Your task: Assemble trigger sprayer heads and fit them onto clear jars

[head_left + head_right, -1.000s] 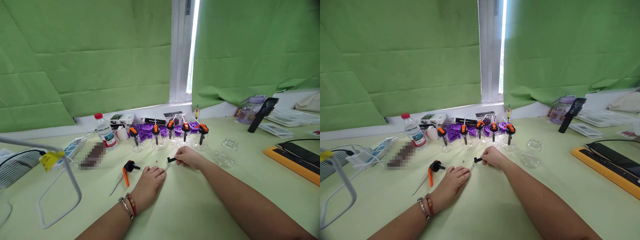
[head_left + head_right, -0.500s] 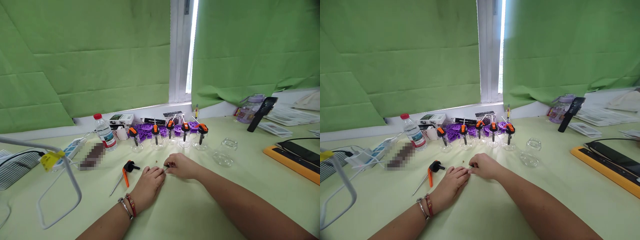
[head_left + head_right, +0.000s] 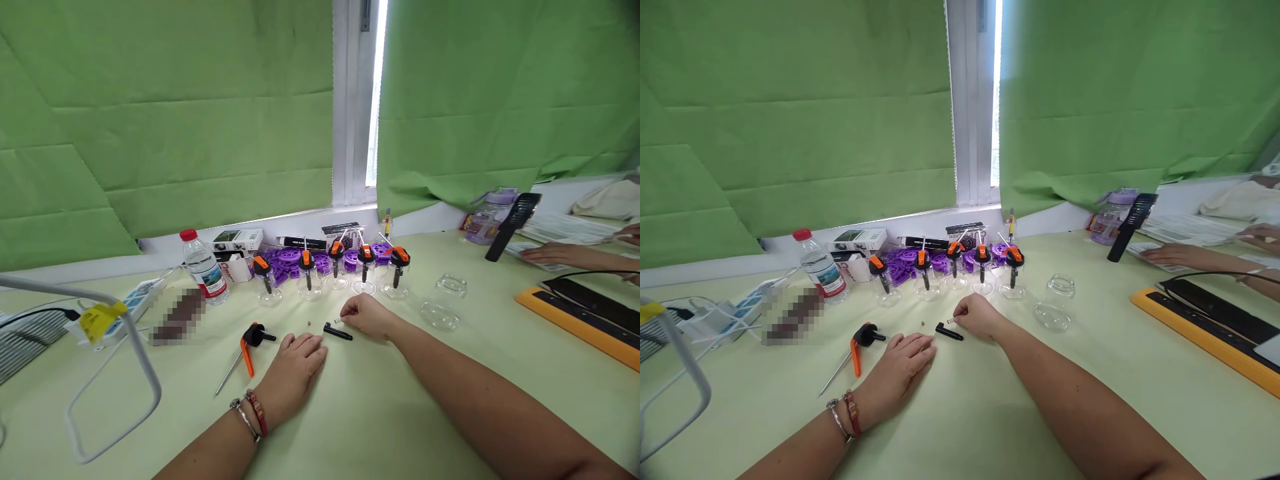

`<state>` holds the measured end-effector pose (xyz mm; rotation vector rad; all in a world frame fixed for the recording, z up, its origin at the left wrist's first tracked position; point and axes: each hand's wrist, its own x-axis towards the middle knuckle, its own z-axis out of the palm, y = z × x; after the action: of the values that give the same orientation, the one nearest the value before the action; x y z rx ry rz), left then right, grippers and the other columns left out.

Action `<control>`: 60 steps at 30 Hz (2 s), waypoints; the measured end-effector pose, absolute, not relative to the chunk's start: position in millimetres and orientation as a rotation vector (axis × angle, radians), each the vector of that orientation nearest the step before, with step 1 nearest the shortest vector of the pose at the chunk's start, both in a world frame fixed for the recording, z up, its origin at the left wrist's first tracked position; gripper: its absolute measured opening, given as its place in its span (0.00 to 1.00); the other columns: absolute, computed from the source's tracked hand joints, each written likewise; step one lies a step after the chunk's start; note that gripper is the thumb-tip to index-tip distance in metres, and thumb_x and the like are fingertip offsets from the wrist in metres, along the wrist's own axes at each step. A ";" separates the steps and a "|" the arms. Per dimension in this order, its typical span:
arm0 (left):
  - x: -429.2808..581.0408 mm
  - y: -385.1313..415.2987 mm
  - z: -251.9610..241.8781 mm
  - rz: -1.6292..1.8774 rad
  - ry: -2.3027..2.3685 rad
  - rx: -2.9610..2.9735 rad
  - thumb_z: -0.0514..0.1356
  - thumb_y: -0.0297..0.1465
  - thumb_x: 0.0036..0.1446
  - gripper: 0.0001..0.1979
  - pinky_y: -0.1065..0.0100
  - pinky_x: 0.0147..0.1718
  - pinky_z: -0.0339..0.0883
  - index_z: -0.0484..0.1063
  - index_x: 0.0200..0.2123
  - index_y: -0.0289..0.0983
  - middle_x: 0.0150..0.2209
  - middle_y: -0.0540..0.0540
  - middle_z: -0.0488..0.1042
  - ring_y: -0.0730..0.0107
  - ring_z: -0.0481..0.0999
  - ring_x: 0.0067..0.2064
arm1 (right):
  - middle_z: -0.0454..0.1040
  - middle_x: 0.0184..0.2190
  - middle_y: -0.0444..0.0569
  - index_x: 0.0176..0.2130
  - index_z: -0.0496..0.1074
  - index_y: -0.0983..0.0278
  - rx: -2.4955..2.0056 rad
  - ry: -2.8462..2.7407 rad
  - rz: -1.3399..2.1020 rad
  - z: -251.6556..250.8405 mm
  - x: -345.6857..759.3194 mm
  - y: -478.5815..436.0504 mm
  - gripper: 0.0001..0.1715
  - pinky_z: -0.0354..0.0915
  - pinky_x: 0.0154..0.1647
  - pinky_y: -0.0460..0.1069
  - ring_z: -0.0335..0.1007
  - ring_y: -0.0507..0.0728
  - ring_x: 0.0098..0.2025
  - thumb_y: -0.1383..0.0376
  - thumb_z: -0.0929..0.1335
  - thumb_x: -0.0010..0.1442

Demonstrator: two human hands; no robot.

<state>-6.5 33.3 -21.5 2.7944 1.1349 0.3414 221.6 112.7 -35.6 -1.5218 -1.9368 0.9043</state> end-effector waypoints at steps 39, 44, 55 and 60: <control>-10.0 34.8 -22.6 0.331 1.110 2.802 0.48 0.31 0.64 0.14 0.52 0.53 0.52 0.68 0.48 0.40 0.54 0.43 0.71 0.58 0.66 0.55 | 0.66 0.31 0.41 0.40 0.65 0.62 -1.197 -1.791 1.164 -55.7 207.6 115.2 0.12 0.57 0.26 0.43 0.59 0.47 0.26 0.69 0.66 0.52; -10.7 33.4 -20.8 0.341 1.105 2.802 0.47 0.30 0.64 0.14 0.52 0.52 0.53 0.69 0.48 0.41 0.53 0.43 0.71 0.59 0.66 0.54 | 0.65 0.30 0.40 0.42 0.63 0.61 -1.237 -1.641 1.260 -46.9 208.4 112.1 0.13 0.55 0.23 0.43 0.56 0.46 0.23 0.66 0.66 0.54; -15.8 34.0 -20.2 0.418 1.223 2.841 0.50 0.29 0.62 0.10 0.52 0.51 0.58 0.69 0.43 0.39 0.50 0.42 0.71 0.57 0.67 0.52 | 0.71 0.26 0.44 0.40 0.73 0.65 -1.504 -2.017 0.981 -42.5 219.7 114.1 0.14 0.58 0.26 0.45 0.63 0.51 0.26 0.67 0.68 0.50; -23.7 37.9 -20.2 0.511 1.489 2.726 0.51 0.28 0.60 0.08 0.56 0.44 0.65 0.69 0.34 0.37 0.42 0.42 0.71 0.59 0.69 0.45 | 0.72 0.28 0.45 0.45 0.73 0.65 -1.486 -2.032 0.991 -40.5 219.1 111.7 0.18 0.60 0.29 0.46 0.65 0.52 0.28 0.63 0.67 0.54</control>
<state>-23.7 37.9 -20.2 2.7265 1.4891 0.5108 219.1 111.7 -40.5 -1.4861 -2.0323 0.9906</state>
